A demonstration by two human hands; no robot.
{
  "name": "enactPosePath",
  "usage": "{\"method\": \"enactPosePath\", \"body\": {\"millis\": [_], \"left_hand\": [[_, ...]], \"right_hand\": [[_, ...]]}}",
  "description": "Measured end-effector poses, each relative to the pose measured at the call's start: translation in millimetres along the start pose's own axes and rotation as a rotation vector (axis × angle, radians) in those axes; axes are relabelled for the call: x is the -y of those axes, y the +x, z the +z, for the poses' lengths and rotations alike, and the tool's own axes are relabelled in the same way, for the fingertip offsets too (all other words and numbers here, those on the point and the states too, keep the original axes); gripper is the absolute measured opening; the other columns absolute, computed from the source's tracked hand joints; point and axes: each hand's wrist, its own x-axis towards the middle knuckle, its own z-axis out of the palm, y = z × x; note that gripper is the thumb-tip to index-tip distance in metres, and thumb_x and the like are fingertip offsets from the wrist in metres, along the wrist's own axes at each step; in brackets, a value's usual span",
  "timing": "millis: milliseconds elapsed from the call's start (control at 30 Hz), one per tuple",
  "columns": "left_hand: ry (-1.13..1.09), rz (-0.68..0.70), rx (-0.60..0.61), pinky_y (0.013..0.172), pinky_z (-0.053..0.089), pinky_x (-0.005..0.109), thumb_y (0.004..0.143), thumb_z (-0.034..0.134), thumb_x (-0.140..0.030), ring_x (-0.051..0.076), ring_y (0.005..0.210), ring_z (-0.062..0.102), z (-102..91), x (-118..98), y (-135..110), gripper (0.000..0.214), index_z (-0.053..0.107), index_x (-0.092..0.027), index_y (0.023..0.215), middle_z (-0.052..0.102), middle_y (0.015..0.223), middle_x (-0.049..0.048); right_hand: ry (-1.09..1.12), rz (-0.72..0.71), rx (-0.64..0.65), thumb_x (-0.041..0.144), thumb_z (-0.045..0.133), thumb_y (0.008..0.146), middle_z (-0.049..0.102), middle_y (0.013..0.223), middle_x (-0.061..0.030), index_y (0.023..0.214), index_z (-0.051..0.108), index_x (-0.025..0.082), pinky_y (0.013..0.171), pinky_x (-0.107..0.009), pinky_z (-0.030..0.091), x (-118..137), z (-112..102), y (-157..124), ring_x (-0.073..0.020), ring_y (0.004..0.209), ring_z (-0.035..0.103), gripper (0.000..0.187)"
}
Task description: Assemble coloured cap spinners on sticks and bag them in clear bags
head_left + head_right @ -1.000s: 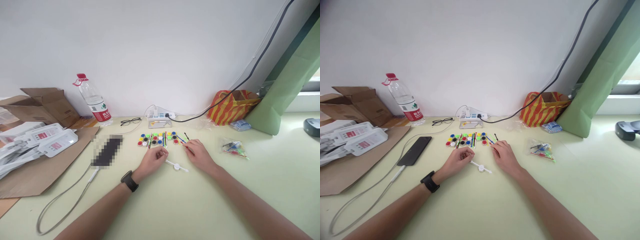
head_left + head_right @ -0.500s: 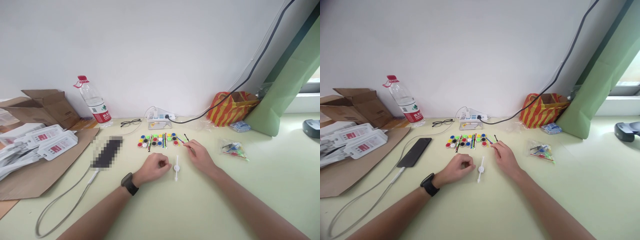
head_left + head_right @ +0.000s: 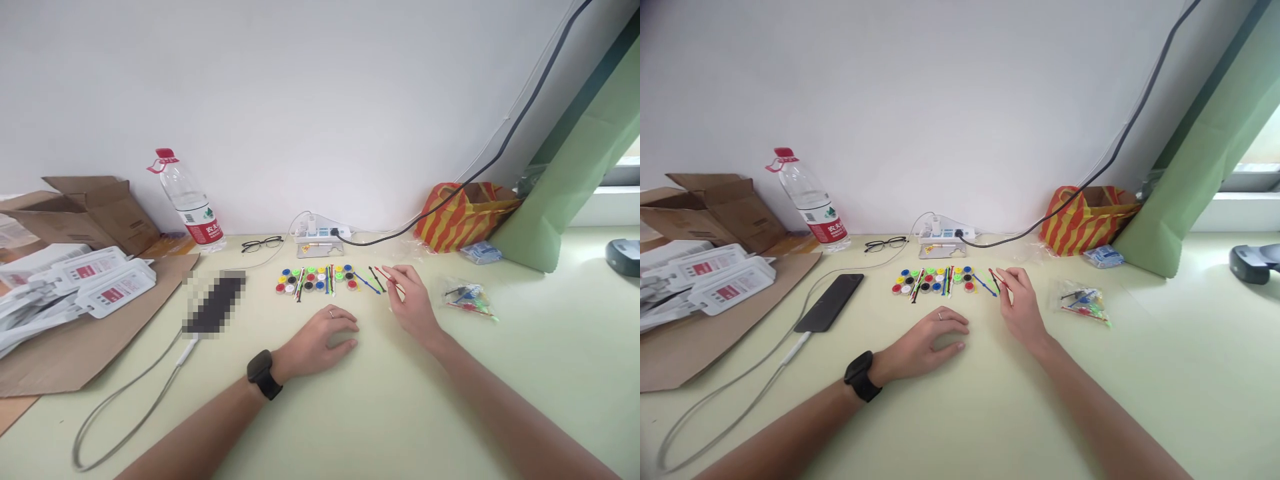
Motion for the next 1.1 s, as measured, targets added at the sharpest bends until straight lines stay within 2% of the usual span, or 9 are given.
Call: {"method": "enactPosePath", "body": {"millis": [267, 400, 467, 567, 667, 833, 967, 1100], "left_hand": [[-0.094, -0.178, -0.208, 0.082, 0.054, 0.032, 0.096, 0.061, -0.031, 0.020, 0.091, 0.066, 2.4, 13, 5, 0.015, 0.073, -0.022, 0.099, 0.074, 0.098, 0.0058], [-0.097, -0.231, -0.280, 0.071, 0.050, 0.029, 0.095, 0.060, -0.032, 0.018, 0.081, 0.063, 1.8, 15, 8, 0.018, 0.072, -0.019, 0.092, 0.073, 0.090, 0.0047], [-0.122, -0.235, -0.277, 0.070, 0.049, 0.029, 0.095, 0.060, -0.033, 0.018, 0.078, 0.063, 0.6, 17, 8, 0.019, 0.072, -0.018, 0.091, 0.072, 0.087, 0.0041], [-0.166, -0.228, -0.233, 0.070, 0.048, 0.028, 0.095, 0.060, -0.034, 0.017, 0.077, 0.063, -1.9, 21, 9, 0.020, 0.072, -0.018, 0.092, 0.072, 0.084, 0.0034], [-0.214, -0.241, -0.211, 0.069, 0.046, 0.027, 0.095, 0.062, -0.035, 0.016, 0.076, 0.061, -4.1, 26, 9, 0.021, 0.072, -0.017, 0.093, 0.071, 0.083, 0.0031], [-0.261, -0.270, -0.214, 0.068, 0.045, 0.027, 0.094, 0.064, -0.036, 0.016, 0.077, 0.060, -5.8, 28, 9, 0.021, 0.072, -0.017, 0.092, 0.070, 0.084, 0.0033], [-0.279, -0.286, -0.180, 0.071, 0.044, 0.027, 0.093, 0.066, -0.036, 0.016, 0.078, 0.060, -10.1, 27, 10, 0.020, 0.073, -0.017, 0.092, 0.070, 0.085, 0.0033], [-0.397, -0.340, -0.145, 0.076, 0.046, 0.028, 0.091, 0.069, -0.038, 0.017, 0.085, 0.062, -16.9, 29, 11, 0.021, 0.073, -0.018, 0.094, 0.070, 0.091, 0.0040]], "right_hand": [[0.113, -0.037, 0.090, 0.033, 0.049, 0.102, 0.057, 0.112, -0.0112, 0.105, 0.070, 0.025, 0.096, -0.042, 0.053, 34, 11, -14, -0.0261, 0.108, 0.061, 0.023], [0.085, -0.068, 0.159, 0.032, 0.053, 0.100, 0.061, 0.091, -0.0074, 0.102, 0.074, 0.027, 0.085, -0.041, 0.054, 41, 17, -23, -0.0236, 0.087, 0.063, 0.022], [0.106, -0.043, 0.234, 0.031, 0.054, 0.099, 0.063, 0.078, -0.0044, 0.101, 0.074, 0.026, 0.074, -0.037, 0.054, 40, 19, -26, -0.0212, 0.074, 0.061, 0.021], [0.171, -0.005, 0.303, 0.030, 0.057, 0.096, 0.069, 0.081, -0.0038, 0.102, 0.070, 0.024, 0.068, -0.033, 0.053, 36, 21, -29, -0.0199, 0.072, 0.063, 0.015], [0.197, 0.010, 0.305, 0.031, 0.060, 0.094, 0.073, 0.093, -0.0056, 0.105, 0.068, 0.022, 0.077, -0.034, 0.054, 33, 23, -29, -0.0215, 0.082, 0.066, 0.016], [0.218, 0.087, 0.282, 0.026, 0.048, 0.099, 0.074, 0.103, -0.0076, 0.107, 0.069, 0.021, 0.082, -0.035, 0.053, 20, 27, -25, -0.0234, 0.094, 0.069, 0.023], [0.165, 0.140, 0.258, 0.025, 0.048, 0.097, 0.073, 0.100, -0.0077, 0.104, 0.069, 0.020, 0.077, -0.034, 0.051, 5, 27, -20, -0.0227, 0.087, 0.068, 0.023], [0.129, 0.132, 0.246, 0.024, 0.046, 0.096, 0.071, 0.093, -0.0064, 0.100, 0.068, 0.019, 0.070, -0.032, 0.047, -2, 24, -16, -0.0206, 0.077, 0.063, 0.024]]}}
